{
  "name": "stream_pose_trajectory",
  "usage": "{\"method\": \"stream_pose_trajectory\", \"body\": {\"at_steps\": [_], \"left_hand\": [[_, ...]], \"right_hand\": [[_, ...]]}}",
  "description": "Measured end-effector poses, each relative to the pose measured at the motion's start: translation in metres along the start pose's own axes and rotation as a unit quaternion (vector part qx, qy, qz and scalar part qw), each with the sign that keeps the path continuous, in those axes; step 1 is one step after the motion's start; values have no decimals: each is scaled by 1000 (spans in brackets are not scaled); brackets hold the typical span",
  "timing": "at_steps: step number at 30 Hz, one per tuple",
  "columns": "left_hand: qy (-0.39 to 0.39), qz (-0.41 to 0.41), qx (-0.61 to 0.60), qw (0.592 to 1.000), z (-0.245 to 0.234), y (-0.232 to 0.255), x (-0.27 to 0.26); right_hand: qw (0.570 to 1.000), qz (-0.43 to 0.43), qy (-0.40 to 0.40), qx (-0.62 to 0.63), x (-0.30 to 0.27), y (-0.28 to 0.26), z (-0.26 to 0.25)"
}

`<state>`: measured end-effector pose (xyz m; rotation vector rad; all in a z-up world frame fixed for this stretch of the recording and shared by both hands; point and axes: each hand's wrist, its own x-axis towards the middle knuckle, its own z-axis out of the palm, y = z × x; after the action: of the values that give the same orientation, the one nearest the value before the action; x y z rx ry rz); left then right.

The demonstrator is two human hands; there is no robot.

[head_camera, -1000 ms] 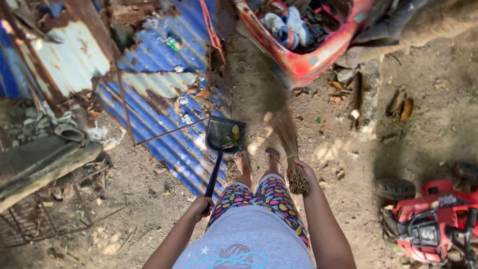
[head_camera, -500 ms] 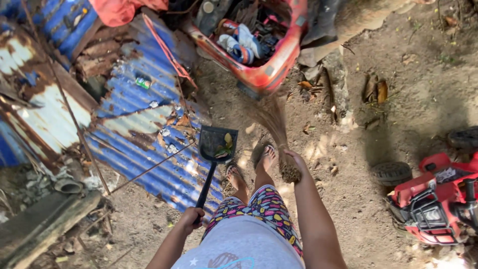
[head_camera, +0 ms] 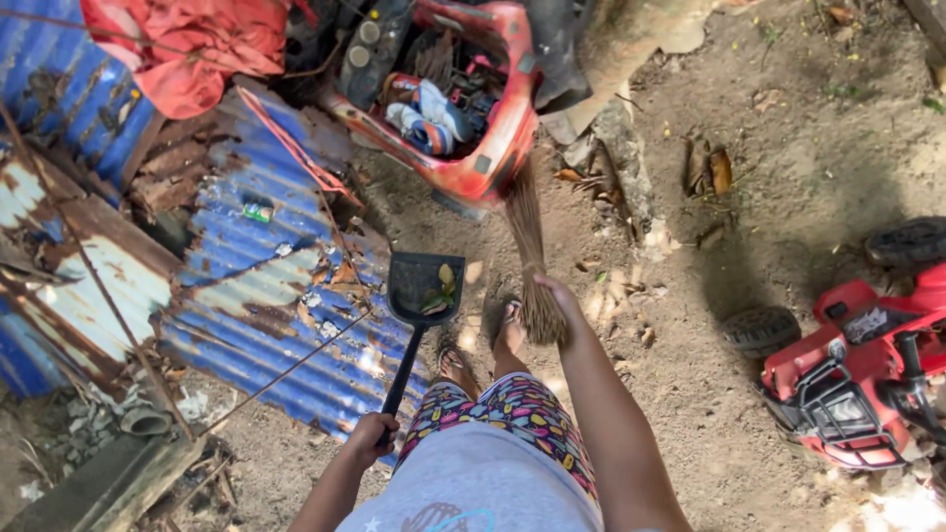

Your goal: Sweeping dirt and debris from the ground using a stick broom and a dustpan.

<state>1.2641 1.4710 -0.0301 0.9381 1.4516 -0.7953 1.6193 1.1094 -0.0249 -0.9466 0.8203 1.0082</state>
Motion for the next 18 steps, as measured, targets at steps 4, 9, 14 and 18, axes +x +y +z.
{"method": "stream_pose_trajectory", "body": {"at_steps": [4,9,14,18], "left_hand": [[-6,12,28,1000,7,10,-18],[24,31,57,998,31,37,-49],[6,39,90,995,31,43,-33],[2,35,99,994,35,54,-52]], "right_hand": [[990,-30,-127,60,105,27,-69],[975,-152,-88,137,120,88,-50],[968,-97,-152,177,111,35,-55],[954,-125,-88,260,86,17,-83]]}}
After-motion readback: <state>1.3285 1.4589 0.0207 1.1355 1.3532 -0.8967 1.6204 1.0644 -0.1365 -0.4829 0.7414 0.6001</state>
